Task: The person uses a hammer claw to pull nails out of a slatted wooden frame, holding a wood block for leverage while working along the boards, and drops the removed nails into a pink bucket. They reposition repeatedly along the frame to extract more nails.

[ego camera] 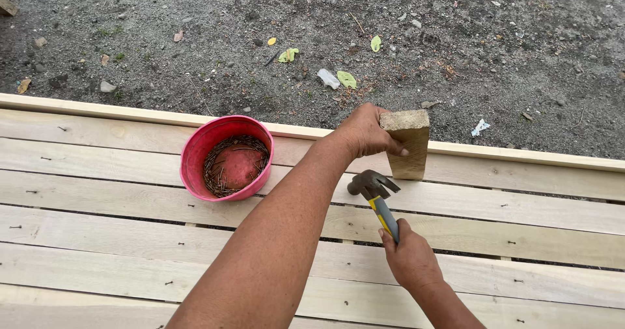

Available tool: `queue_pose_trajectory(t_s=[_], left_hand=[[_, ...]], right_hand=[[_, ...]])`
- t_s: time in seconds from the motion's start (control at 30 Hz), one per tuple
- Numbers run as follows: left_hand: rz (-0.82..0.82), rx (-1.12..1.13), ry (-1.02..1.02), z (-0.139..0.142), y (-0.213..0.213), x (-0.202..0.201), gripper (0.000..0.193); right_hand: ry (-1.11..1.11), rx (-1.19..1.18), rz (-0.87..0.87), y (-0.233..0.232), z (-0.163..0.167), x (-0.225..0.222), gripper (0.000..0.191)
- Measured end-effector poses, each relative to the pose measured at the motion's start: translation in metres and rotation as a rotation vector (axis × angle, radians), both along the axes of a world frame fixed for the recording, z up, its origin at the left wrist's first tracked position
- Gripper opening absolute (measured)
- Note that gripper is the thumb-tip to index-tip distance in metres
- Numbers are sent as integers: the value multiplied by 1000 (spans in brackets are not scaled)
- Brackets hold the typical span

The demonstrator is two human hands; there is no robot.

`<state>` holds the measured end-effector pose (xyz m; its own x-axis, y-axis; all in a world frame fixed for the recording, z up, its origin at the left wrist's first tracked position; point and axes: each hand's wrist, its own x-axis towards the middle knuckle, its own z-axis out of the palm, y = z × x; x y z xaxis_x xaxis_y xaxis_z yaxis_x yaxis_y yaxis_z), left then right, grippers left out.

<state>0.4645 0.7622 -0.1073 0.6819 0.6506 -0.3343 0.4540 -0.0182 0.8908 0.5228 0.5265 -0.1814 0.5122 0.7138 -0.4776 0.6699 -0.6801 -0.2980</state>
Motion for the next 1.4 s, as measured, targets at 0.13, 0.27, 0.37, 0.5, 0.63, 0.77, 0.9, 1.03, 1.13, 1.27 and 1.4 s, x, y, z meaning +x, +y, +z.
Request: queue_pose_trajectory(t_s=[0.13, 0.27, 0.37, 0.5, 0.63, 0.77, 0.9, 1.03, 1.13, 1.27, 1.4], left_hand=[[2, 10, -26, 1, 1, 2, 54], [7, 18, 2, -1, 0, 2, 54], [-2, 1, -29, -3, -1, 1, 56], [20, 36, -13, -2, -2, -1, 59], [24, -24, 0, 0, -1, 2, 59], [22, -14, 11, 0, -2, 0, 58], [32, 10, 4, 2, -4, 0, 62], [63, -81, 14, 3, -4, 0, 62], [77, -128, -10, 2, 0, -1, 63], [85, -35, 47, -1, -6, 1, 77], [31, 5, 18, -2, -1, 0, 61]], right_hand=[[-38, -47, 16, -3, 5, 5, 43], [-34, 232, 16, -11, 4, 1, 43], [-33, 262, -3, -10, -1, -4, 44], [-26, -12, -12, 2, -6, -3, 44], [-21, 91, -1, -2, -6, -2, 44], [-50, 335, 7, -7, -10, -8, 44], [-50, 43, 56, 5, -9, -5, 43], [-15, -46, 13, 11, 2, 1, 43], [-4, 117, -18, 5, 5, -2, 44], [-36, 98, -21, 6, -1, -8, 48], [-51, -85, 73, 17, 6, 2, 45]])
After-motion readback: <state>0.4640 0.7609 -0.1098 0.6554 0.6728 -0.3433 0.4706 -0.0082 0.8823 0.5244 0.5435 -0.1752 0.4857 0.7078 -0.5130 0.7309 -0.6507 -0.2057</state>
